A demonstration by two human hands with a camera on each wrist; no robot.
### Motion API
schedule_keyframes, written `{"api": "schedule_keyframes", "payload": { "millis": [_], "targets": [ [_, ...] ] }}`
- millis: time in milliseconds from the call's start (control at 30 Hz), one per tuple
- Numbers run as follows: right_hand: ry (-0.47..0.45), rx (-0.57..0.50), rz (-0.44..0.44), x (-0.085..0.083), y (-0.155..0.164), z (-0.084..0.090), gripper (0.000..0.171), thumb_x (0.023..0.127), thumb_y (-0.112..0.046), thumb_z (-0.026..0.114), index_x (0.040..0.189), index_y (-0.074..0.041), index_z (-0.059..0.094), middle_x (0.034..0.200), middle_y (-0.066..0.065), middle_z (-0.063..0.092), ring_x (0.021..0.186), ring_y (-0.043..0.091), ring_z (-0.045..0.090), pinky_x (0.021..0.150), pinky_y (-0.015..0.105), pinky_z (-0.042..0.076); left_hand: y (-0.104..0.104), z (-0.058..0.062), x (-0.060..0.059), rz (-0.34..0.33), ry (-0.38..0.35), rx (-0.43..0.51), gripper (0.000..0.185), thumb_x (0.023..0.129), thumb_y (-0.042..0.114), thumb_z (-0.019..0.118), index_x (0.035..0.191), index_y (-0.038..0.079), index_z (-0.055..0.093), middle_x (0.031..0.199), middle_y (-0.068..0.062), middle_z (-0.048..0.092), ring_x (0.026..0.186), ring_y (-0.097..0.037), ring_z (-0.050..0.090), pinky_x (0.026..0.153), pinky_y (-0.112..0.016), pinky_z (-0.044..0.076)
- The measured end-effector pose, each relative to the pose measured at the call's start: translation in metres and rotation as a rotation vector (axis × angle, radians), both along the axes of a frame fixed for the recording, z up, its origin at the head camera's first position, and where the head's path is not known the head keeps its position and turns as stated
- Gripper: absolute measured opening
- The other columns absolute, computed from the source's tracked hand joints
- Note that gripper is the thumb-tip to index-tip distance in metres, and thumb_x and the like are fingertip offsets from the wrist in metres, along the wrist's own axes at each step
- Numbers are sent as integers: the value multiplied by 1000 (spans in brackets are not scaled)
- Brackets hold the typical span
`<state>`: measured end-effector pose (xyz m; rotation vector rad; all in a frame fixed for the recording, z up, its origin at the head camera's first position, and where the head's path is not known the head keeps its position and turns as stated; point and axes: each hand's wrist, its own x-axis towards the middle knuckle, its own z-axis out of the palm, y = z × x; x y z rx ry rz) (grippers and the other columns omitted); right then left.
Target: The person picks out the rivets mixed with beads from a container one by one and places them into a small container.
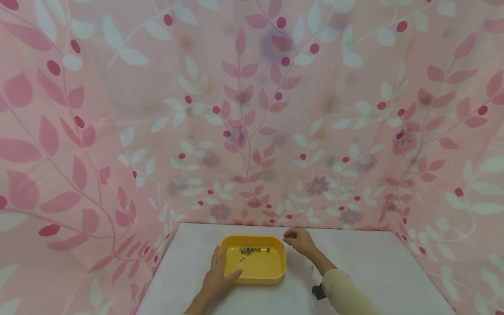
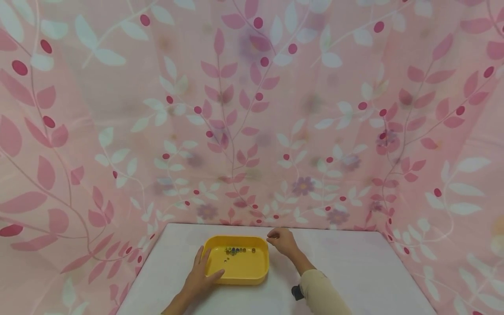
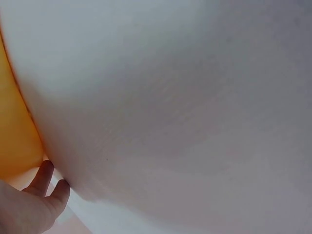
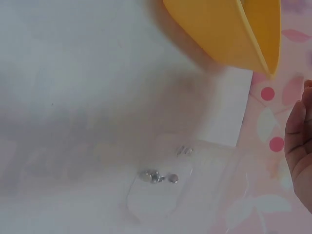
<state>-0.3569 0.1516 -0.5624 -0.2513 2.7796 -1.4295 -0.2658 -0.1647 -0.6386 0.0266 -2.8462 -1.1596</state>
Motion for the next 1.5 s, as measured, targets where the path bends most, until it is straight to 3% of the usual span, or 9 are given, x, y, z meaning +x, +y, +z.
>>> {"api": "schedule_keyframes", "payload": {
  "millis": [433, 667, 933, 1500],
  "targets": [
    [4, -30, -84, 10, 34, -9, 7, 86, -9, 75, 91, -5, 73, 82, 4, 72, 68, 15, 63, 61, 28, 56, -1, -7, 6, -11, 14, -12, 97, 80, 62, 71, 156, 15, 31, 166, -12, 8, 117, -45, 57, 92, -64, 47],
    [18, -34, -114, 9, 48, -12, 9, 87, -11, 74, 93, -4, 74, 83, 3, 73, 70, 14, 64, 61, 29, 56, -4, -5, 5, -11, 83, -35, 96, 80, 61, 72, 154, 13, 33, 165, -13, 12, 108, -44, 62, 88, -62, 49],
    [5, -29, -154, 9, 65, -13, 8, 87, -11, 74, 93, -6, 74, 84, 4, 74, 70, 12, 63, 60, 26, 54, -2, -4, 1, -19, 46, -27, 98, 80, 63, 71, 155, 14, 32, 165, -13, 9, 116, -44, 58, 91, -62, 48],
    [0, -33, -162, 19, 91, -13, 20, 87, -14, 75, 100, 1, 72, 85, 7, 74, 70, 13, 62, 59, 26, 53, 0, -3, 0, -19, 69, -27, 95, 81, 60, 71, 154, 13, 33, 164, -15, 12, 114, -47, 58, 85, -63, 50]
  ]
}}
